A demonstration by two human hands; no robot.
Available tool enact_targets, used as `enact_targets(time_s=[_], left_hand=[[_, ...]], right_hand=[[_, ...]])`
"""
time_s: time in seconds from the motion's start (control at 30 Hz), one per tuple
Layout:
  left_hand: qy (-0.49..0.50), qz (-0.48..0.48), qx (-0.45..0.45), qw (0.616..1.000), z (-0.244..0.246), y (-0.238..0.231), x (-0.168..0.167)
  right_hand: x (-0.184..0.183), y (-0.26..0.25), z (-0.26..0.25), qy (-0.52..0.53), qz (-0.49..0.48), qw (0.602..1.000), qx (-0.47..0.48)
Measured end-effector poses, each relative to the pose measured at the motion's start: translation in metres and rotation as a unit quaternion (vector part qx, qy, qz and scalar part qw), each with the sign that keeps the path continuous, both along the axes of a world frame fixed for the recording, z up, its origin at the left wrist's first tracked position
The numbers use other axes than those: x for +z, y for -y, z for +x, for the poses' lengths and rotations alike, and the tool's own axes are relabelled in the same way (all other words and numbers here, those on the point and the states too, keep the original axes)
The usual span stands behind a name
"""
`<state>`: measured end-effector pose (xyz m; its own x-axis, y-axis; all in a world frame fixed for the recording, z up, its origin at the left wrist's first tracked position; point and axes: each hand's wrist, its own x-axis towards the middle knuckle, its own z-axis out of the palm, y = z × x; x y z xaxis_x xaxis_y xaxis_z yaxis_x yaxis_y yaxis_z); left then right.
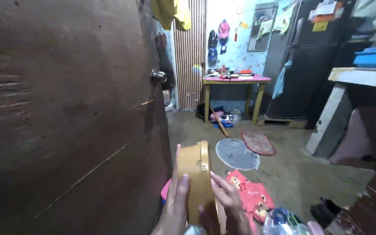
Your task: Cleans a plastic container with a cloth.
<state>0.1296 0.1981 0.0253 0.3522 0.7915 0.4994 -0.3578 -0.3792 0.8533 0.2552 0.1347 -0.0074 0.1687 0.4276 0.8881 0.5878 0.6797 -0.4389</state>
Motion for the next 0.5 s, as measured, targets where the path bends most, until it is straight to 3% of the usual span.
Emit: enact_targets(time_s=[0.1, 0.2, 0.33, 0.4, 0.5], left_hand=[[-0.020, 0.024, -0.047, 0.998, 0.008, -0.046, 0.028], [-0.004, -0.041, -0.131, 0.991, 0.001, -0.075, 0.059], [0.011, -0.107, -0.044, 0.993, 0.001, -0.087, 0.069], [0.044, -0.140, -0.028, 0.989, 0.004, -0.088, 0.064], [0.092, -0.145, -0.063, 0.983, 0.000, -0.071, 0.058]], right_hand=[[0.014, -0.039, 0.028, 0.025, 0.013, 0.999, -0.035], [0.028, -0.066, 0.052, 0.120, 0.056, 0.984, -0.119], [0.041, -0.072, 0.063, 0.249, 0.045, 0.963, -0.095], [0.043, -0.069, 0.068, 0.210, 0.022, 0.973, -0.092], [0.046, -0.057, 0.082, 0.010, 0.004, 0.992, -0.125]])
